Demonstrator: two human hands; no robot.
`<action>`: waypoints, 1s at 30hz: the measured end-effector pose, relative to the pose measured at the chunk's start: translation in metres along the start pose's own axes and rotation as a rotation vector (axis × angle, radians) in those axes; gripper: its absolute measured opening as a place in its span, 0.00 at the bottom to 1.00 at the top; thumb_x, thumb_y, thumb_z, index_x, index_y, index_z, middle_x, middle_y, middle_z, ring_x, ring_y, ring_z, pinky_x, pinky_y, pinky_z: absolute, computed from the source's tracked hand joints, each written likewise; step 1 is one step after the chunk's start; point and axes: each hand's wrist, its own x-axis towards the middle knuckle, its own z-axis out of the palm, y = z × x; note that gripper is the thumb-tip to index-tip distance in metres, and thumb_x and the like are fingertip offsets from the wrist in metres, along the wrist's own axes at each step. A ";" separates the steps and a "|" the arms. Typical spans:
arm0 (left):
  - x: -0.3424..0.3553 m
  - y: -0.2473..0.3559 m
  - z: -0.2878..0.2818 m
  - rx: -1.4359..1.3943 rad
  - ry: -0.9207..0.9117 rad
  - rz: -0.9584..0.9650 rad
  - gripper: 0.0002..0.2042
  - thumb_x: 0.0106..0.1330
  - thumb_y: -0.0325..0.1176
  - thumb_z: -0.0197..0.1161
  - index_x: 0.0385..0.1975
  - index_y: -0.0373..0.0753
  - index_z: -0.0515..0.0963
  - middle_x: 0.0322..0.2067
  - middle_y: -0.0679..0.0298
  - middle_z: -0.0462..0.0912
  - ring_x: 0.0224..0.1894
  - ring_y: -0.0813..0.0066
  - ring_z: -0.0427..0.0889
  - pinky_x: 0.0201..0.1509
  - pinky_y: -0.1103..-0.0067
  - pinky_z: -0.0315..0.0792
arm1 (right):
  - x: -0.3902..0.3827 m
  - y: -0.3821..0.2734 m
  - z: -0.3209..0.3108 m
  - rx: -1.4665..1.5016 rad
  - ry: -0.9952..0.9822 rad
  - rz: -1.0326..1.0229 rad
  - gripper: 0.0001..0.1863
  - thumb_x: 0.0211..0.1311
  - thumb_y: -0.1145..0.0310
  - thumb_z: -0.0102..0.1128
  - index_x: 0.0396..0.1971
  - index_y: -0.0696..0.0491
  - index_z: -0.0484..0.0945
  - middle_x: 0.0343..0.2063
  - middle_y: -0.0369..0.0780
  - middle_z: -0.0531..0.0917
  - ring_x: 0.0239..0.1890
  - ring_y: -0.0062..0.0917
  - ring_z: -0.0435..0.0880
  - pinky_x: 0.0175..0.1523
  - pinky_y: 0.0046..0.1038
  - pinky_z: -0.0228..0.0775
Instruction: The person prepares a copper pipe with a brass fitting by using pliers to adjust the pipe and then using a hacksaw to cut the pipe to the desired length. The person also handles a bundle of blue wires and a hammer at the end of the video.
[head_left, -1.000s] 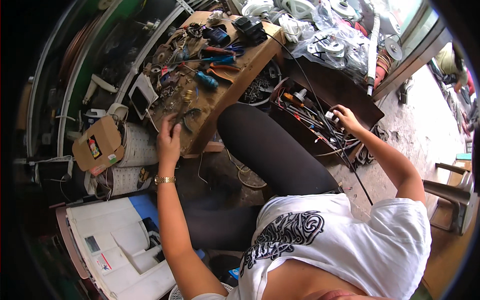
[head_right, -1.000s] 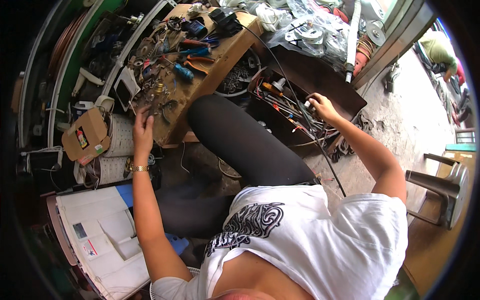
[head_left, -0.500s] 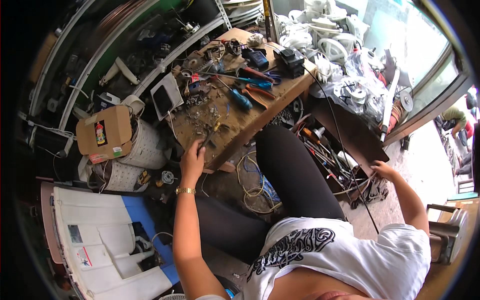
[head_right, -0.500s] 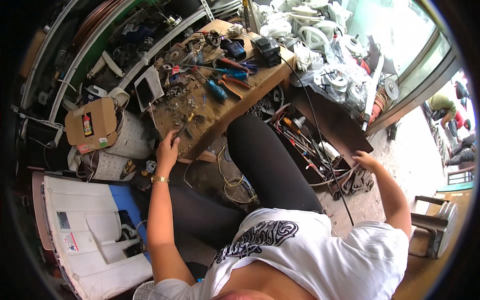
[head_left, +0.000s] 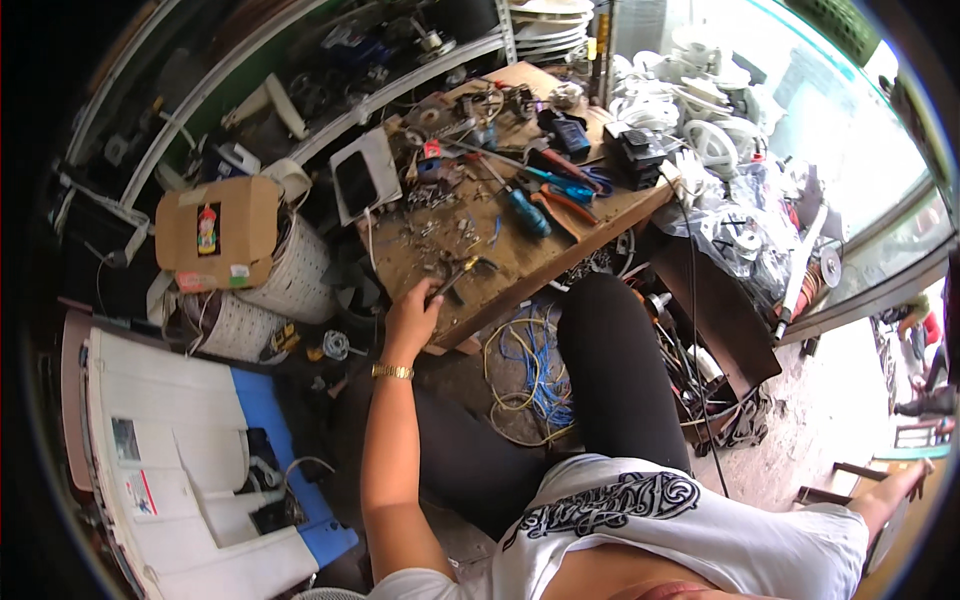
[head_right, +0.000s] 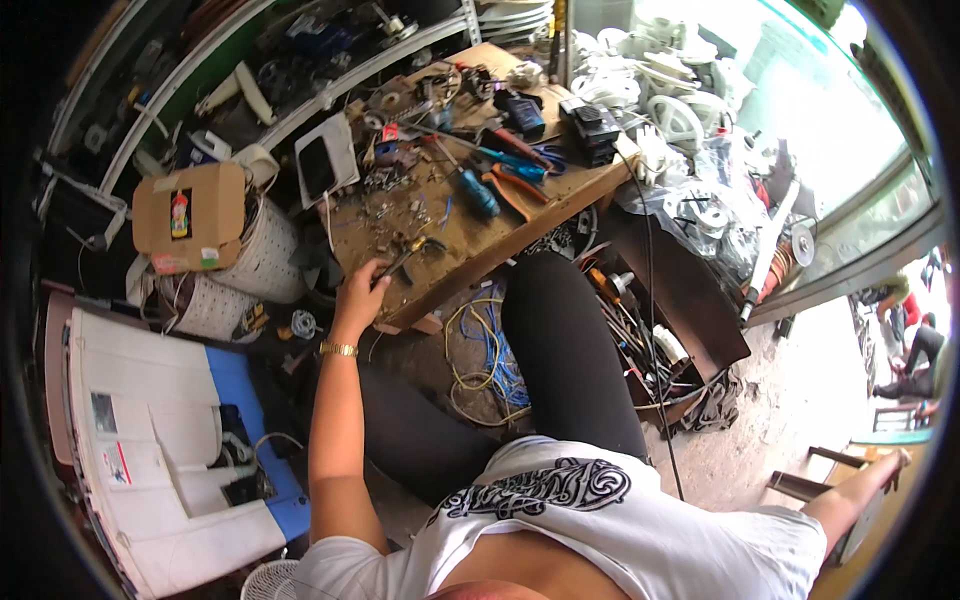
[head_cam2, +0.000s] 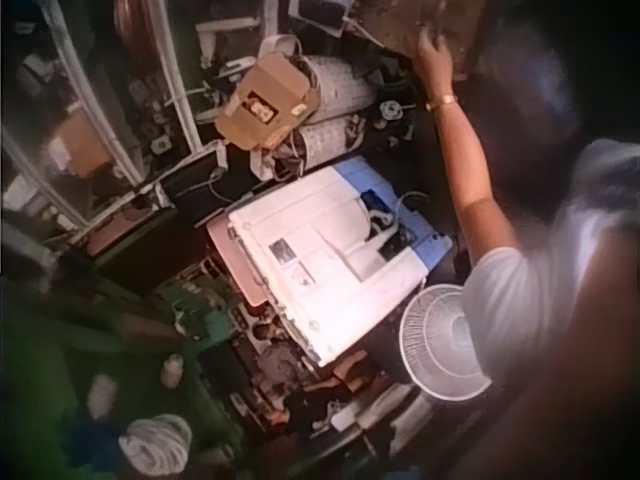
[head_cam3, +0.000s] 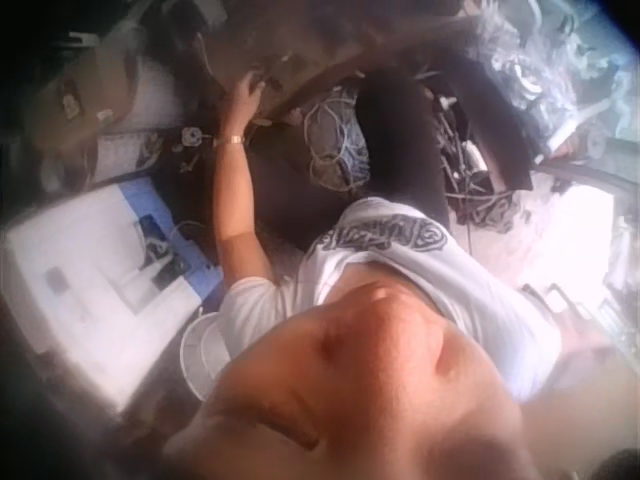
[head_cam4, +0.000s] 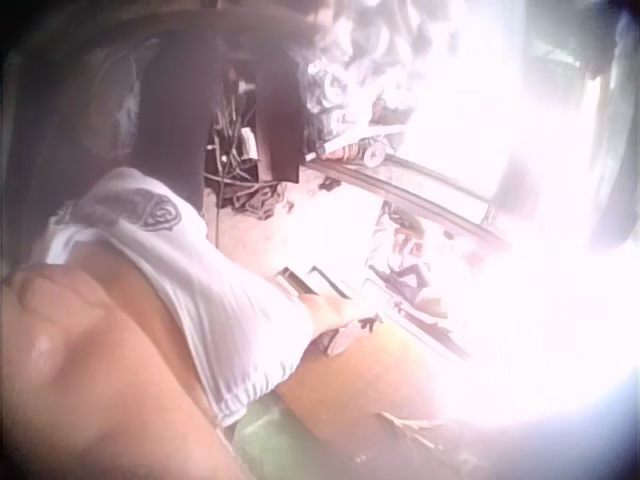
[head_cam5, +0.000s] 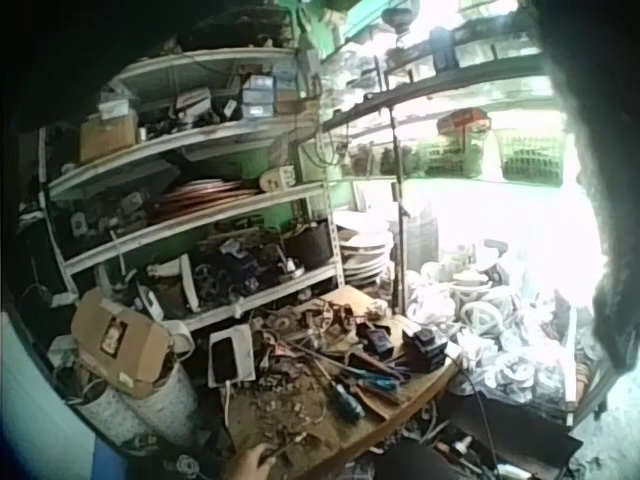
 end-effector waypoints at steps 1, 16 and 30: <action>-0.001 -0.004 0.000 0.002 0.004 0.015 0.13 0.71 0.39 0.63 0.52 0.46 0.80 0.37 0.53 0.87 0.42 0.49 0.85 0.43 0.61 0.76 | -0.005 -0.007 0.007 0.001 -0.027 -0.026 0.30 0.75 0.49 0.52 0.70 0.47 0.65 0.52 0.44 0.83 0.31 0.31 0.82 0.36 0.36 0.75; -0.015 -0.036 -0.008 0.047 -0.040 -0.005 0.15 0.72 0.41 0.62 0.56 0.53 0.80 0.40 0.57 0.88 0.44 0.53 0.87 0.45 0.61 0.78 | -0.033 -0.081 0.079 0.002 -0.194 -0.250 0.29 0.76 0.50 0.53 0.69 0.49 0.67 0.51 0.44 0.83 0.31 0.29 0.81 0.37 0.34 0.73; 0.002 -0.002 0.010 0.088 -0.014 -0.188 0.15 0.68 0.43 0.64 0.44 0.38 0.82 0.35 0.50 0.87 0.41 0.49 0.87 0.44 0.58 0.79 | -0.060 -0.108 0.063 0.064 -0.181 -0.364 0.28 0.76 0.51 0.53 0.69 0.51 0.68 0.49 0.44 0.83 0.30 0.27 0.79 0.37 0.32 0.71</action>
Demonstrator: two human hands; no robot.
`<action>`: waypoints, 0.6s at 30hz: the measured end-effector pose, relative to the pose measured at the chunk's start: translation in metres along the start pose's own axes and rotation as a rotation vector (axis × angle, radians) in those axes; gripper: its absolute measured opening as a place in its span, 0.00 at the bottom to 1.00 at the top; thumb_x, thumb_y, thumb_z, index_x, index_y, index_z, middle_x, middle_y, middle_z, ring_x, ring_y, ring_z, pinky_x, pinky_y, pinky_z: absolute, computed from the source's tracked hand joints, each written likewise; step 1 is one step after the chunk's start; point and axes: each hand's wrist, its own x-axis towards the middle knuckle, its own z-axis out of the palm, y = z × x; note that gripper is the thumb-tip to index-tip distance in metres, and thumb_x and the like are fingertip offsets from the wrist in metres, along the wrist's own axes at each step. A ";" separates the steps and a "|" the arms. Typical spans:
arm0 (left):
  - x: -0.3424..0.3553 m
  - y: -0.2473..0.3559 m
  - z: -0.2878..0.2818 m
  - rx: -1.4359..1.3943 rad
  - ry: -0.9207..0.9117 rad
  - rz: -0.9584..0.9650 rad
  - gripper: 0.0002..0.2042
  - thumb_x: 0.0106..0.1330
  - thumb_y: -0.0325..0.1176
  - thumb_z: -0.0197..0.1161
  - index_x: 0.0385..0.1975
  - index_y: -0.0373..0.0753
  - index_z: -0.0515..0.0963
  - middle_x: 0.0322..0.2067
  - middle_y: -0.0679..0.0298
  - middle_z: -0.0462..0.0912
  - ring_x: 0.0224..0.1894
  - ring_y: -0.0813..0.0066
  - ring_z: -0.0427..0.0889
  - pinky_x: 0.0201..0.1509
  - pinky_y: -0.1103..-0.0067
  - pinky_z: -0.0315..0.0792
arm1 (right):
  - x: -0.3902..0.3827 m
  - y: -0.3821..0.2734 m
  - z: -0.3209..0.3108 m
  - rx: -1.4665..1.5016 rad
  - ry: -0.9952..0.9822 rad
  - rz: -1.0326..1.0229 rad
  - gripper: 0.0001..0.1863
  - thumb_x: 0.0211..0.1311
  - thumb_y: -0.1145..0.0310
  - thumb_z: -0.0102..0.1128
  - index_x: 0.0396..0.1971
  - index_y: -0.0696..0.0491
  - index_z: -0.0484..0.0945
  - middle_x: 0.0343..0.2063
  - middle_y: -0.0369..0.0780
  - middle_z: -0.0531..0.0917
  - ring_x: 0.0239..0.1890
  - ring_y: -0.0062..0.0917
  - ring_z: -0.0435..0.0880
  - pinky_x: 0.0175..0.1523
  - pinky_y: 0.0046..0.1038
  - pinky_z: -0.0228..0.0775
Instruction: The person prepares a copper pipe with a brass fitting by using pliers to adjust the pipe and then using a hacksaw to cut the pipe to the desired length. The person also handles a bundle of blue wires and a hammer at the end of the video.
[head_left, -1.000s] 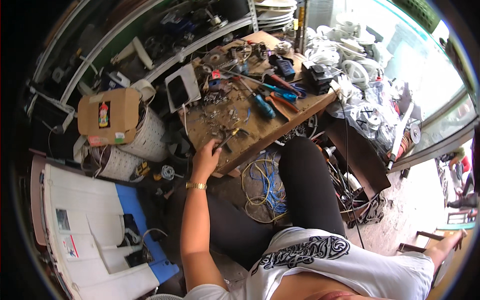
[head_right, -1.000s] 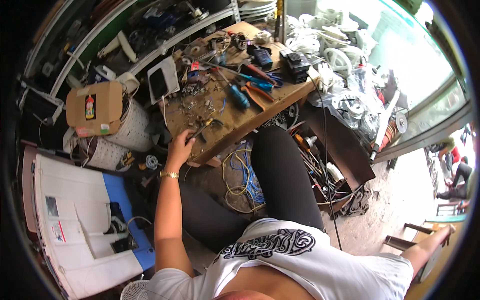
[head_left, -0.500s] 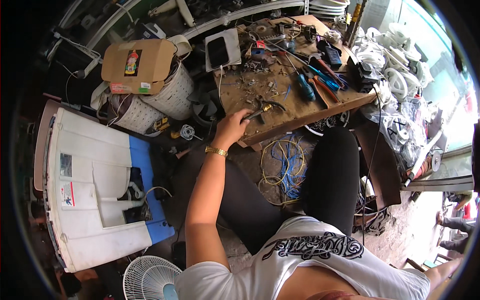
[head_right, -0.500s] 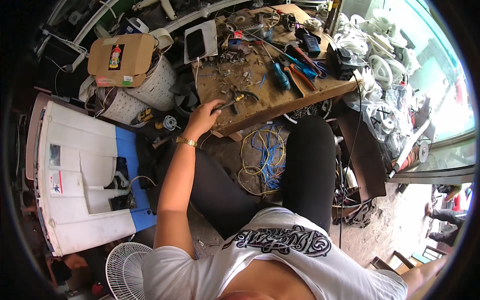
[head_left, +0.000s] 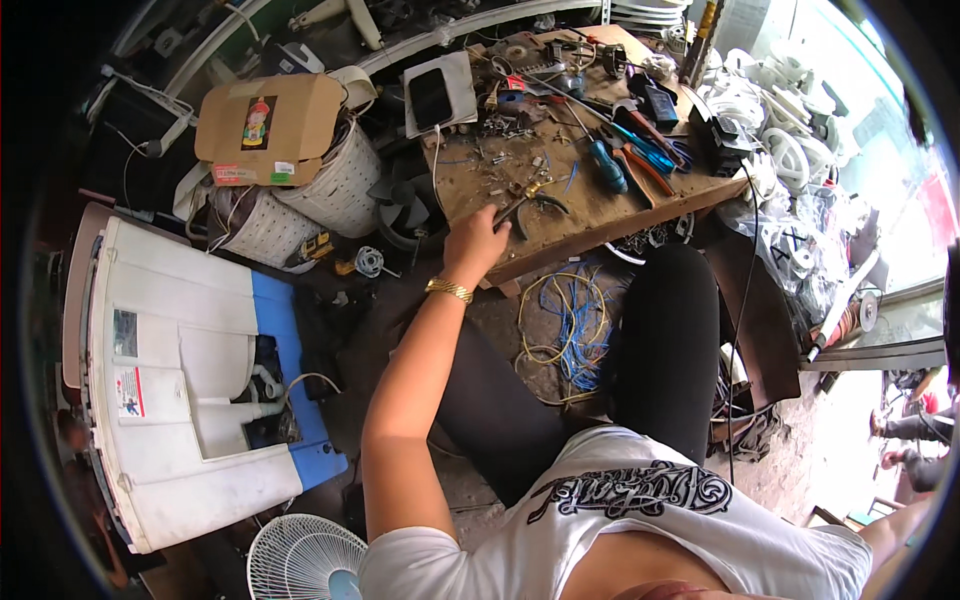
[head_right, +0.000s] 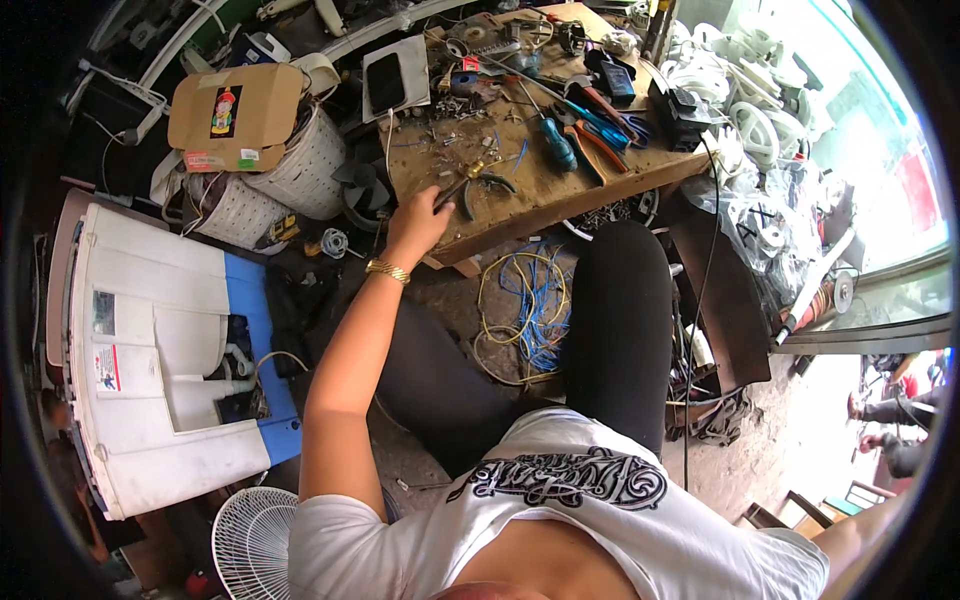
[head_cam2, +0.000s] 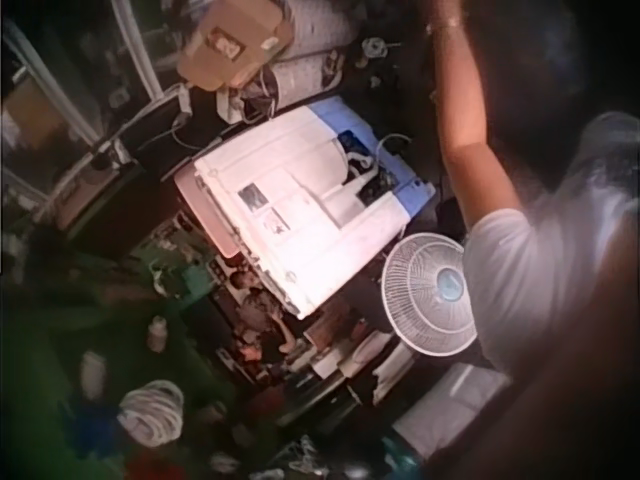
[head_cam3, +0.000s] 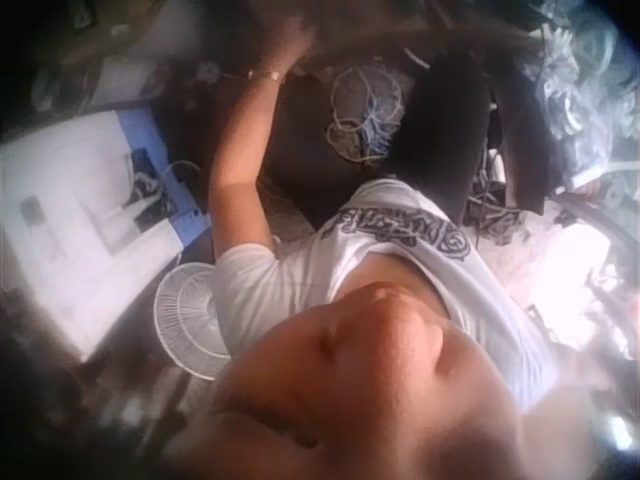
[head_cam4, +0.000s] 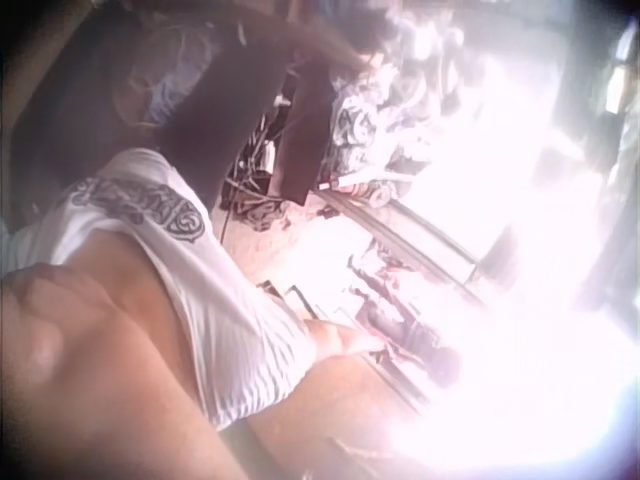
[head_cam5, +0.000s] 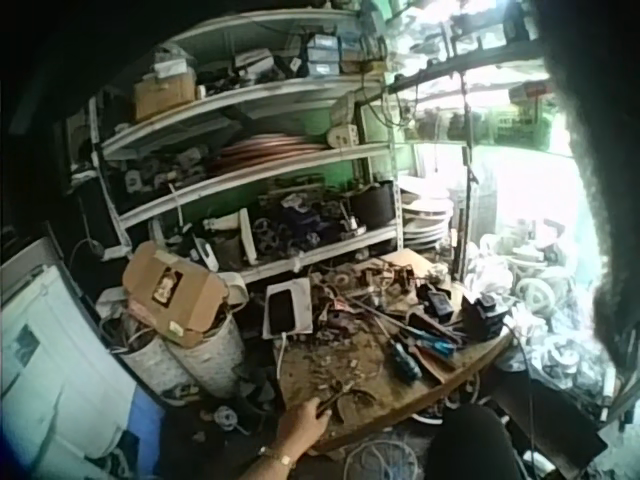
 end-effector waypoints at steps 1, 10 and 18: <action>0.002 0.005 0.002 0.009 -0.045 -0.042 0.14 0.68 0.43 0.65 0.42 0.37 0.82 0.35 0.50 0.87 0.41 0.48 0.87 0.44 0.58 0.79 | 0.000 -0.004 -0.001 0.004 0.004 -0.009 0.28 0.76 0.51 0.53 0.68 0.51 0.68 0.49 0.44 0.83 0.30 0.26 0.79 0.37 0.32 0.71; 0.041 0.018 0.030 -0.119 -0.046 0.106 0.12 0.67 0.38 0.65 0.44 0.37 0.82 0.41 0.50 0.87 0.46 0.47 0.85 0.48 0.58 0.78 | -0.014 -0.030 -0.014 0.045 0.031 -0.086 0.28 0.77 0.52 0.53 0.68 0.52 0.68 0.48 0.44 0.83 0.30 0.25 0.78 0.38 0.31 0.70; 0.053 0.040 0.041 -0.263 0.123 0.209 0.16 0.67 0.37 0.63 0.53 0.43 0.81 0.36 0.51 0.87 0.41 0.47 0.86 0.45 0.58 0.78 | -0.036 -0.062 -0.055 0.076 0.112 -0.169 0.28 0.77 0.52 0.53 0.68 0.53 0.69 0.48 0.44 0.83 0.30 0.24 0.77 0.38 0.30 0.69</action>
